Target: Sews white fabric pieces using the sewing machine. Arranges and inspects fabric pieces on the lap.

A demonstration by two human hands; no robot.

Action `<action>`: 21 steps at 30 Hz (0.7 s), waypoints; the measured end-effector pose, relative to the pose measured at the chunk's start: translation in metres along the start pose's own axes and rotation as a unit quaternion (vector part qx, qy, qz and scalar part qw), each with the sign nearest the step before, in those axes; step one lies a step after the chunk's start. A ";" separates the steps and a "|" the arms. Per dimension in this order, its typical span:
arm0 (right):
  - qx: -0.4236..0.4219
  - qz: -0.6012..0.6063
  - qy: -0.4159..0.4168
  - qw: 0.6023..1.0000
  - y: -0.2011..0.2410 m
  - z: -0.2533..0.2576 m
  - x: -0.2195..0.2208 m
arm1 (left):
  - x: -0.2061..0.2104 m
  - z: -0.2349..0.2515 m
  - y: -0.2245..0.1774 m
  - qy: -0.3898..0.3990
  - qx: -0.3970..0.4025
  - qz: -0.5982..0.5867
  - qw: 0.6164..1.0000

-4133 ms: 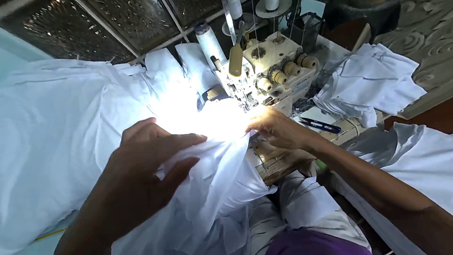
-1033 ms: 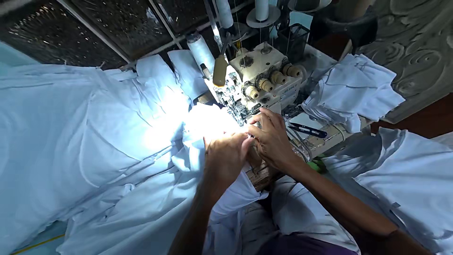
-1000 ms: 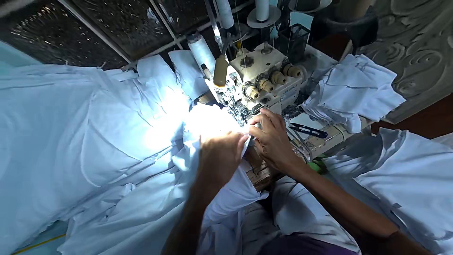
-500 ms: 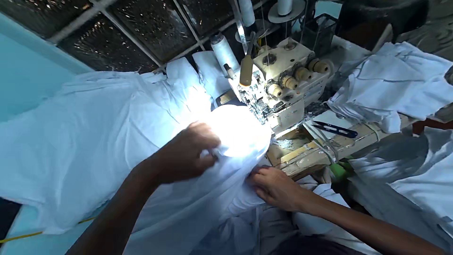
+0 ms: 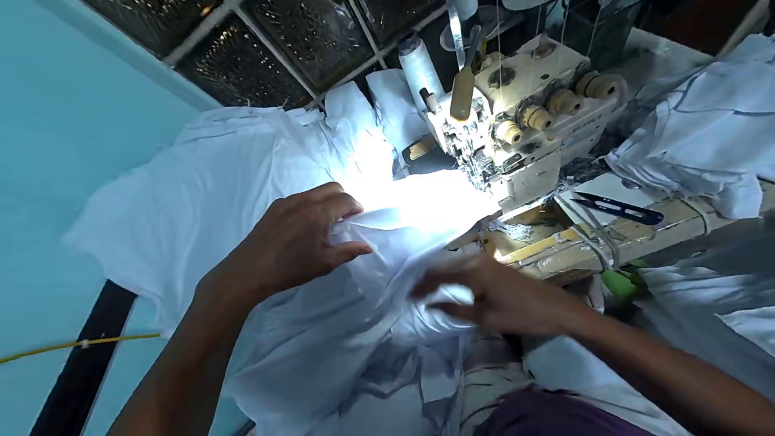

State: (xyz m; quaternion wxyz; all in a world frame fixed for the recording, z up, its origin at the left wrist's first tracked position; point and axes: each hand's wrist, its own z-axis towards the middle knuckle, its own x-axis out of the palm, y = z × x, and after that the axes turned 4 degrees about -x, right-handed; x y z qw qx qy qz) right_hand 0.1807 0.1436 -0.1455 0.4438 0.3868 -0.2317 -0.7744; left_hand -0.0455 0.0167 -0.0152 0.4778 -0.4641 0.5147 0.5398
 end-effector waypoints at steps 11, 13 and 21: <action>-0.020 0.065 -0.027 0.997 -0.011 0.012 -0.029 | -0.007 -0.009 -0.021 -0.012 0.030 -0.042 0.999; -0.004 0.076 -0.061 0.995 -0.016 0.010 -0.042 | -0.011 -0.011 -0.030 -0.012 0.042 -0.058 0.997; 0.016 -0.170 -0.045 0.984 -0.080 -0.017 -0.065 | -0.016 -0.033 -0.071 0.019 0.048 -0.013 0.999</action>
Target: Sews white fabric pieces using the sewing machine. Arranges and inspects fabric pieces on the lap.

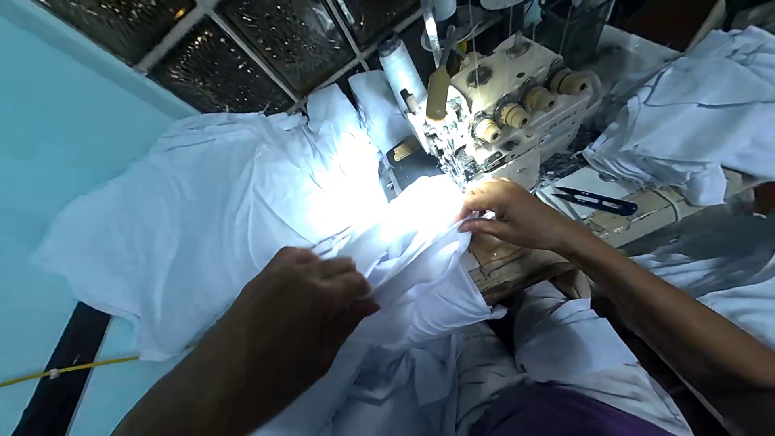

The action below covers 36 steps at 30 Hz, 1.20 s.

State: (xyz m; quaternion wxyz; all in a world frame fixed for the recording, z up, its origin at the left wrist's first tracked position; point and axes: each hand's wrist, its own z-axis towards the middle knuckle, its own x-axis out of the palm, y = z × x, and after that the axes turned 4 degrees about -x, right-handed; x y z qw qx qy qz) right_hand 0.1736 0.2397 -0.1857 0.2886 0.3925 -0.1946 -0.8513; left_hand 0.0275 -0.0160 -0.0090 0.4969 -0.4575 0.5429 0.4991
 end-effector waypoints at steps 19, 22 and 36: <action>-0.085 0.073 -0.102 0.989 0.021 0.039 0.027 | -0.014 -0.018 0.060 -0.095 -0.139 -0.236 0.957; -0.078 0.073 -0.069 0.992 0.023 0.039 0.019 | -0.009 -0.017 0.066 -0.098 -0.165 -0.201 0.961; -0.026 0.003 0.101 0.995 0.044 -0.041 -0.032 | 0.038 0.043 0.023 -0.137 0.063 -0.146 0.978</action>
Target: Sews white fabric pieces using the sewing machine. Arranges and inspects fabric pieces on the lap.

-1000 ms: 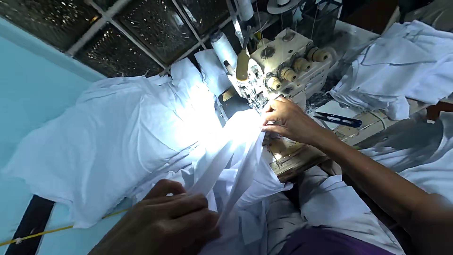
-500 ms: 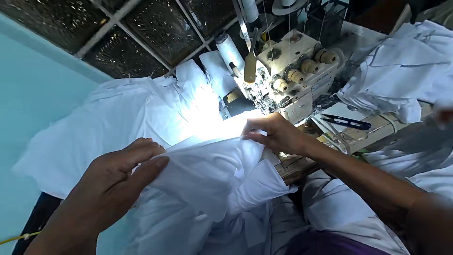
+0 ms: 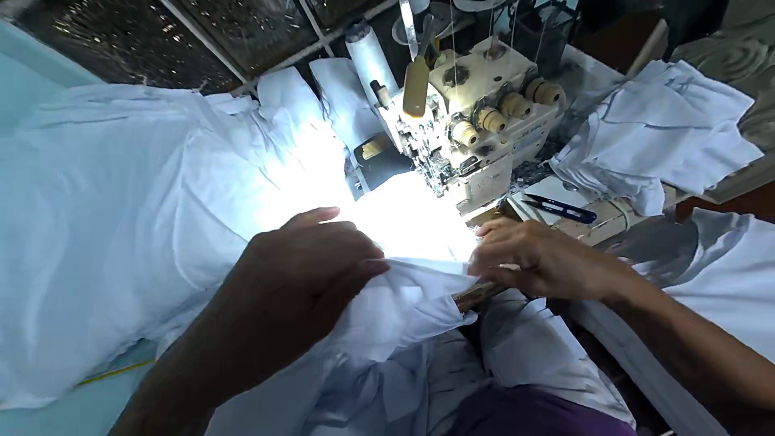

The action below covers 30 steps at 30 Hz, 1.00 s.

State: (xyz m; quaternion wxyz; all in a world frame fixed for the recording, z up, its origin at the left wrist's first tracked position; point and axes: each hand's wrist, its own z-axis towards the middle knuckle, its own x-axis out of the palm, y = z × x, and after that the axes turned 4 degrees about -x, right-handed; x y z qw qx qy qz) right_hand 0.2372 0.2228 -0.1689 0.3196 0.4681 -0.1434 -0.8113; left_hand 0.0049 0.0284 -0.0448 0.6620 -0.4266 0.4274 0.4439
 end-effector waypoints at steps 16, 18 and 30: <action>0.034 -0.095 -0.186 0.977 -0.055 0.029 0.031 | 0.023 0.019 0.010 -0.049 -0.018 0.132 0.990; 0.043 -0.118 -0.186 0.974 -0.061 0.035 0.031 | 0.026 0.021 0.011 -0.051 -0.027 0.132 0.990; -0.014 0.082 -0.171 0.982 -0.049 0.057 0.019 | 0.033 0.018 0.009 -0.057 -0.038 0.037 0.997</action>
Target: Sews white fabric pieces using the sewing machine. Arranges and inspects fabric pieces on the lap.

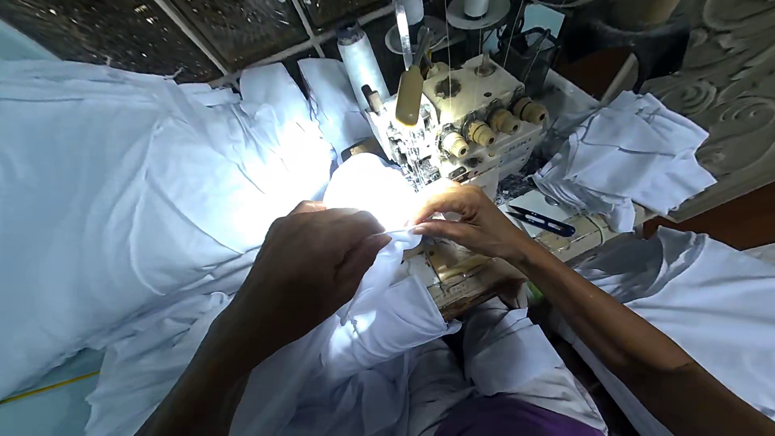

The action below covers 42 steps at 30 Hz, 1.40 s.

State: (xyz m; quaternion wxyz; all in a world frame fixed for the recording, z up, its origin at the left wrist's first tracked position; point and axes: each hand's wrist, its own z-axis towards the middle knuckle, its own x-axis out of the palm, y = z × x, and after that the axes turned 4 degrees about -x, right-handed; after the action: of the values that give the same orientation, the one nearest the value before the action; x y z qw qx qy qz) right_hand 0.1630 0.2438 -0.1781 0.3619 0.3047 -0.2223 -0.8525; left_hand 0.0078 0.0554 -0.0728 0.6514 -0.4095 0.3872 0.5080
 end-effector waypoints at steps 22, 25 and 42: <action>0.032 -0.011 0.143 0.989 0.016 -0.019 -0.024 | -0.016 -0.002 0.027 0.053 -0.032 -0.076 0.995; 0.033 -0.026 0.160 0.986 0.019 -0.028 -0.026 | -0.015 -0.003 0.016 0.042 -0.011 -0.049 0.998; 0.099 -0.184 -0.029 0.977 0.012 -0.028 0.006 | 0.017 0.014 -0.009 -0.025 -0.001 0.187 0.982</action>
State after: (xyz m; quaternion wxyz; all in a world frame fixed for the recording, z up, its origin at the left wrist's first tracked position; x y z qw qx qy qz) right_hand 0.1840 0.2270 -0.1930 0.1599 0.3503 -0.2560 -0.8867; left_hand 0.0213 0.0727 -0.0817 0.5544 -0.3174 0.4401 0.6310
